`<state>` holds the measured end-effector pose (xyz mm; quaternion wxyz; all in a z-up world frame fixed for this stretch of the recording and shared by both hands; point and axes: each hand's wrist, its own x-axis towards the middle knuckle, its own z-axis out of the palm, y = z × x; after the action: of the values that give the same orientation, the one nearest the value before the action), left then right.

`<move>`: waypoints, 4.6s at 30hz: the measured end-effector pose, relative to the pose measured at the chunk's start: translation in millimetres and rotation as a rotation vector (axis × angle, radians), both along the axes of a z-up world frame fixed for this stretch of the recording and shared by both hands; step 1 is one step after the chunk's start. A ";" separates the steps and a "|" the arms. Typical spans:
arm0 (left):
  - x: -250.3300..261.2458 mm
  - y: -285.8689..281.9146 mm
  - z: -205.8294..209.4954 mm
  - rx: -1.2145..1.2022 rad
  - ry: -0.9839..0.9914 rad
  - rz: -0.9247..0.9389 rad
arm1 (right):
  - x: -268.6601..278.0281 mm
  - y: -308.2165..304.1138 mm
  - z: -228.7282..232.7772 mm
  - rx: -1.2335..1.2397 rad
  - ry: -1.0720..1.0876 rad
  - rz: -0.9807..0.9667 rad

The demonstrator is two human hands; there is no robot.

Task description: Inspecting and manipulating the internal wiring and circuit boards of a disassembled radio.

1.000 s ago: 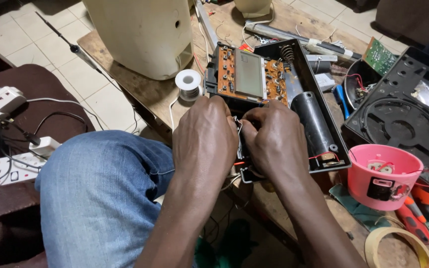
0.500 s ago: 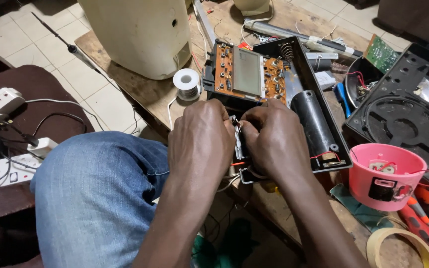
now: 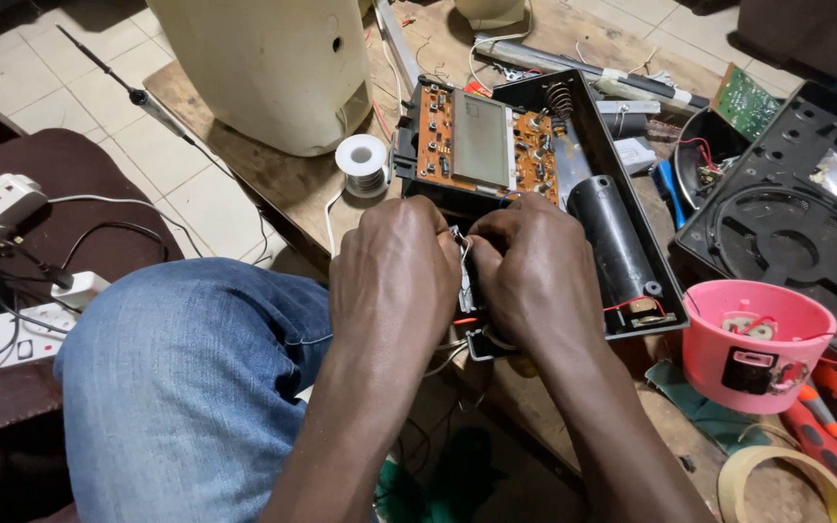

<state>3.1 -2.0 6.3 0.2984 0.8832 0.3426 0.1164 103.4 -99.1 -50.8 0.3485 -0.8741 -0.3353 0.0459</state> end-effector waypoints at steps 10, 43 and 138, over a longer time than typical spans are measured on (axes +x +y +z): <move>3.7 -3.2 -5.9 0.008 -0.025 -0.018 | -10.7 3.4 10.7 -0.111 0.027 -0.080; 15.3 -0.7 -22.9 0.037 -0.099 -0.003 | -0.3 1.4 -4.7 0.065 -0.072 0.056; 17.0 13.7 -6.9 0.182 -0.054 -0.208 | -0.3 0.8 1.8 0.231 0.006 -0.043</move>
<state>20.1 11.7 -0.6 0.2367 0.9339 0.2292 0.1389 103.1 -98.3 -49.0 0.4491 -0.8348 -0.3186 0.0023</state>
